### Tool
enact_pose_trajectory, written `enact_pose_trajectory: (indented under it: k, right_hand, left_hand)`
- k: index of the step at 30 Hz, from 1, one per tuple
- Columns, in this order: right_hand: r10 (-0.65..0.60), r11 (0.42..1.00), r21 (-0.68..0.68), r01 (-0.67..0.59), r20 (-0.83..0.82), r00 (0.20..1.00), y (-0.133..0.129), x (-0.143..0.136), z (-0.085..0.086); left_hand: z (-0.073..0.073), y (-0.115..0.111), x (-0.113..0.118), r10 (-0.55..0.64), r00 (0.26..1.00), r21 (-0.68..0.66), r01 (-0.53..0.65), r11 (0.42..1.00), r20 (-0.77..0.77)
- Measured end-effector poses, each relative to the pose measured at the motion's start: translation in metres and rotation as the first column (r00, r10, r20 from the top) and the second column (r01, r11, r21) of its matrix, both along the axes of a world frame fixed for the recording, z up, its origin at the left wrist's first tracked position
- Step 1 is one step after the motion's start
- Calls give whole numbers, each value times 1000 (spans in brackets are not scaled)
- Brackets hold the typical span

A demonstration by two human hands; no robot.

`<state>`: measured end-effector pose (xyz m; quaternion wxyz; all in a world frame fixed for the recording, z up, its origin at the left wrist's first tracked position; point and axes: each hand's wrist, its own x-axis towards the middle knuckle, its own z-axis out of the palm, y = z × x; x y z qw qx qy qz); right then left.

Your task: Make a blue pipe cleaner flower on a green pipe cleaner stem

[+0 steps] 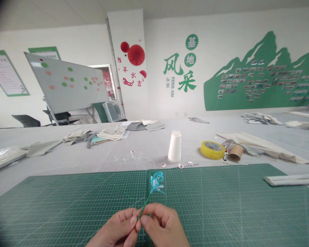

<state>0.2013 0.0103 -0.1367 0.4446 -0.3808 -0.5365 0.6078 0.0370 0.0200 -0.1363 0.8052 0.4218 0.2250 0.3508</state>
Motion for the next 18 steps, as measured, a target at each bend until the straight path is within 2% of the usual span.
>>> enact_pose_trajectory:
  k: [4, 9, 13, 18]
  right_hand:
    - [7, 1000, -13, -7, -43, 999, 0, 1, -4]
    - [-16, 998, 55, 20, -67, 998, 3, -3, -13]
    - [-13, 999, 37, 15, -66, 998, 0, -3, -7]
    - [6, 1000, 7, -5, -61, 998, -4, -1, 3]
  left_hand:
    - [-4, 0, 2, -20, 999, 4, 20, 1000, 27]
    - [5, -5, -2, -54, 997, -17, 55, 998, 46]
    - [9, -8, -6, -56, 998, -42, 57, 997, 35]
    - [0, -6, -8, -52, 998, -70, 53, 996, 25]
